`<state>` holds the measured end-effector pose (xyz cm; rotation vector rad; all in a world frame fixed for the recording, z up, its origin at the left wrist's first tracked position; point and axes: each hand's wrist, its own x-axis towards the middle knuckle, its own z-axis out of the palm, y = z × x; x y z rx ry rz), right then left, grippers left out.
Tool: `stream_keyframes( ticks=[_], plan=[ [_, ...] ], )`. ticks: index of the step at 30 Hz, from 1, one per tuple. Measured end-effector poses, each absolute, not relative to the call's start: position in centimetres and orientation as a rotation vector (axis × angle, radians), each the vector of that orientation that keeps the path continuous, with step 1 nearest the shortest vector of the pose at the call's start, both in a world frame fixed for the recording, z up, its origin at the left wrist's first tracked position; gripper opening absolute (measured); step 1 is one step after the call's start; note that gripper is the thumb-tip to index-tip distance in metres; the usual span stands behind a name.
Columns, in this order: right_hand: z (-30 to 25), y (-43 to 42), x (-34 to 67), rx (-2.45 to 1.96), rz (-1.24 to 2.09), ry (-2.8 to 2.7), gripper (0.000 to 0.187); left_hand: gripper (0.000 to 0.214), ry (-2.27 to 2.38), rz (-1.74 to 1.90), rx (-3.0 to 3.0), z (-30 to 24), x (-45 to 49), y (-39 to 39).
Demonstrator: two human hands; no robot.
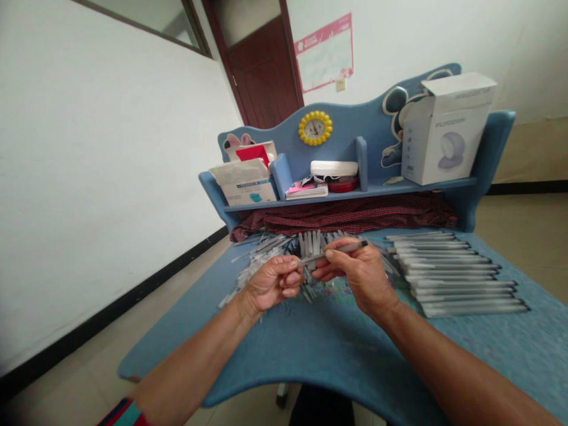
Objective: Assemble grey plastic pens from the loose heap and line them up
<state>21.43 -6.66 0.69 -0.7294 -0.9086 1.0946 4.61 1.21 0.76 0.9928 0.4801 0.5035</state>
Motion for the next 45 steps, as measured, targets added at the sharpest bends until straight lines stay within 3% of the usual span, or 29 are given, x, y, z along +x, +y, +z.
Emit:
stream_keyframes(
  ticks=[15,28,45],
  plan=[
    [1.3,-6.4,22.3,-0.693,1.089,-0.893,0.019,0.026,0.521,0.373,1.012,1.2,4.7,1.0],
    [0.5,-6.3,22.2,-0.731,1.169,-0.873,0.023,0.018,0.456,0.308,0.842,1.0,4.8,0.7],
    [0.1,-5.7,22.2,-0.84,1.279,-0.918,0.029,0.024,0.561,0.479,0.986,1.4,4.9,1.1]
  ],
)
